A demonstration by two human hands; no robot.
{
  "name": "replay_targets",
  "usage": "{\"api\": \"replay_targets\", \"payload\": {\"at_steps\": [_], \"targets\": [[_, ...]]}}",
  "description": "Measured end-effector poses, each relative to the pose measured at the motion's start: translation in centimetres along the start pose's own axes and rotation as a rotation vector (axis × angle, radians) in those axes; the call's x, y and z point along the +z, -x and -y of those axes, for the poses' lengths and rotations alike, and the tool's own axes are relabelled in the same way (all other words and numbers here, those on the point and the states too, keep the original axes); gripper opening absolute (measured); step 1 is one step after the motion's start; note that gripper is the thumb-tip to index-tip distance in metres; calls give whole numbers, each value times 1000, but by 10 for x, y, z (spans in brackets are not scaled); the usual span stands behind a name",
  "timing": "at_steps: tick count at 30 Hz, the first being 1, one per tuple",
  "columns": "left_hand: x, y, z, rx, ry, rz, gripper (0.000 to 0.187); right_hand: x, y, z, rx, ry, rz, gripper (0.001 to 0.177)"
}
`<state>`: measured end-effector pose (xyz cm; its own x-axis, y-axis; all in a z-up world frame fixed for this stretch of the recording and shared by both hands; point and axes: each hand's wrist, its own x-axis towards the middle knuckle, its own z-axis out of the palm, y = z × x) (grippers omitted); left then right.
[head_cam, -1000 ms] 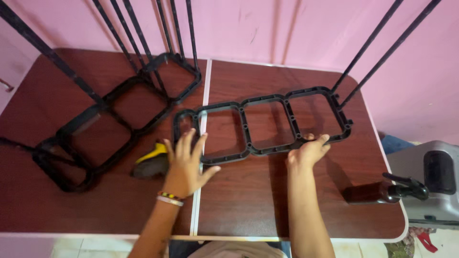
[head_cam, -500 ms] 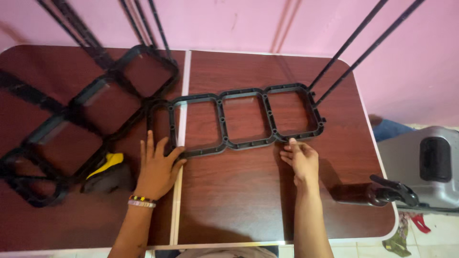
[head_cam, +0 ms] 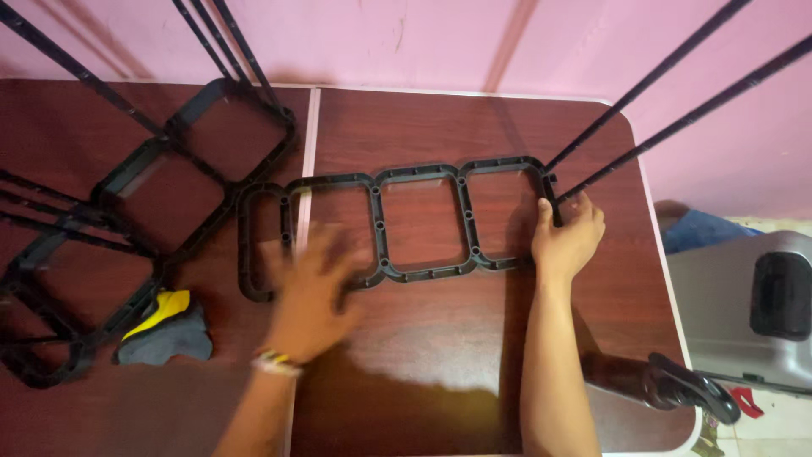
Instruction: The person assembles a black plastic rack by inserting vertical rods into a base frame, wiping the rods with a cloth, and securing the components together on a wooden table.
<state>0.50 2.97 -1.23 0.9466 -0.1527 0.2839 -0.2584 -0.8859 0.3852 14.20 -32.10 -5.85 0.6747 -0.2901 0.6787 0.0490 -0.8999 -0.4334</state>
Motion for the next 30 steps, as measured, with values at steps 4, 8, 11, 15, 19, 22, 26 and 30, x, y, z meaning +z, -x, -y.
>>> {"api": "replay_targets", "payload": {"at_steps": [4,8,11,15,19,22,26,30], "targets": [[66,-58,-66,243,85,192,58,8,-5,-2,143,-77,134,20],[130,-145,-112,279,378,-14,51,7,-1,3,58,-96,118,18],[166,-210,-136,155,620,-148,50,5,-5,5,-54,-53,116,16],[195,-246,-145,87,553,-92,28,3,-4,10,-17,-115,120,11],[206,-250,-139,99,536,-217,16,9,-7,11,8,25,142,20],[207,-251,-137,163,521,-281,19,15,-6,8,-14,98,154,22],[204,-248,-143,55,624,-65,25,20,-3,1,-40,89,140,19],[187,-244,-146,62,624,-60,21,23,-4,-1,-7,96,147,17]]}}
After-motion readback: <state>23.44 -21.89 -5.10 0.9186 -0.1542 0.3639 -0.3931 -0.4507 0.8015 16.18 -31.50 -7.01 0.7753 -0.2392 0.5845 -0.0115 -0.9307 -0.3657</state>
